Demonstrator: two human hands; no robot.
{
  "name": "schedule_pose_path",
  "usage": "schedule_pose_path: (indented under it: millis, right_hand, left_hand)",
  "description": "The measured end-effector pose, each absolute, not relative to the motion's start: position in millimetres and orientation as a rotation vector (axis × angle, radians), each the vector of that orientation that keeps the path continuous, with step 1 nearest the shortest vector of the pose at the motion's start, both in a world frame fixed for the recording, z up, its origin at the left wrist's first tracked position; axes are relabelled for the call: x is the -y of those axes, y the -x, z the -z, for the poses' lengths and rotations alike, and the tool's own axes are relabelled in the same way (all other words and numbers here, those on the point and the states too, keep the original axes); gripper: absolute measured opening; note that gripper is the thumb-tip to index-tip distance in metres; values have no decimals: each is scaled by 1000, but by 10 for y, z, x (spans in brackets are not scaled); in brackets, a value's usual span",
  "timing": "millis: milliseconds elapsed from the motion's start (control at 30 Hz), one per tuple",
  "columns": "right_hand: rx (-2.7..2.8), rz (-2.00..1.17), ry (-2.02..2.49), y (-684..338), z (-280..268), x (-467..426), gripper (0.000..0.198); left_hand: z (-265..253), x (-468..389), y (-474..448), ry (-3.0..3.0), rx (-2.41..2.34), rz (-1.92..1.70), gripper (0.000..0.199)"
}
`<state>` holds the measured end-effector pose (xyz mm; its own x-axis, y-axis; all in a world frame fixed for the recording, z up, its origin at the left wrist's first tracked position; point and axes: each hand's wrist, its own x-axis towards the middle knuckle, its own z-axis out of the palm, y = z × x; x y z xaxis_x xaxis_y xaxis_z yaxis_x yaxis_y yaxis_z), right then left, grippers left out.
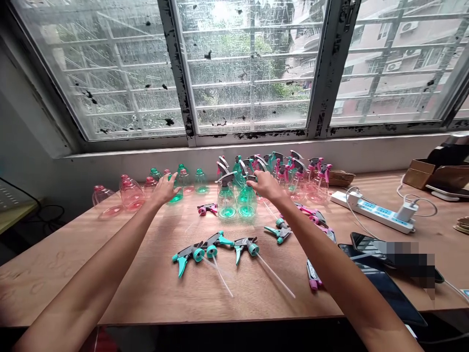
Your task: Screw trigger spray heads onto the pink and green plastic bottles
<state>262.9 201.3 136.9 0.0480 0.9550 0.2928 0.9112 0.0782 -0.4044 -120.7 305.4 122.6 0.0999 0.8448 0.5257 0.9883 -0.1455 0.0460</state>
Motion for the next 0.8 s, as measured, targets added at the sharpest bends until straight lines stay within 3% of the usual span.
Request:
schedule_pose_path:
  millis: [133,400,633,800]
  right_hand:
    - [1879,1,1812,-2516,-1342,-2020,31]
    - [1773,282,1594,-2452,-1432,-1774,61]
    - [2254,314,1118,-1916,-1081,-1368,30]
    - [2531,146,923,-1579,-751,-1345,30]
  left_hand:
    - [-1223,-3064,1126,1997,1827,515,41]
    - [-1263,-3008,1119,1942,1785,428,41]
    - [-1178,-3017,1109,1944,1769,413,42]
    - [-1202,-3068,1244,1858,1774,474,43]
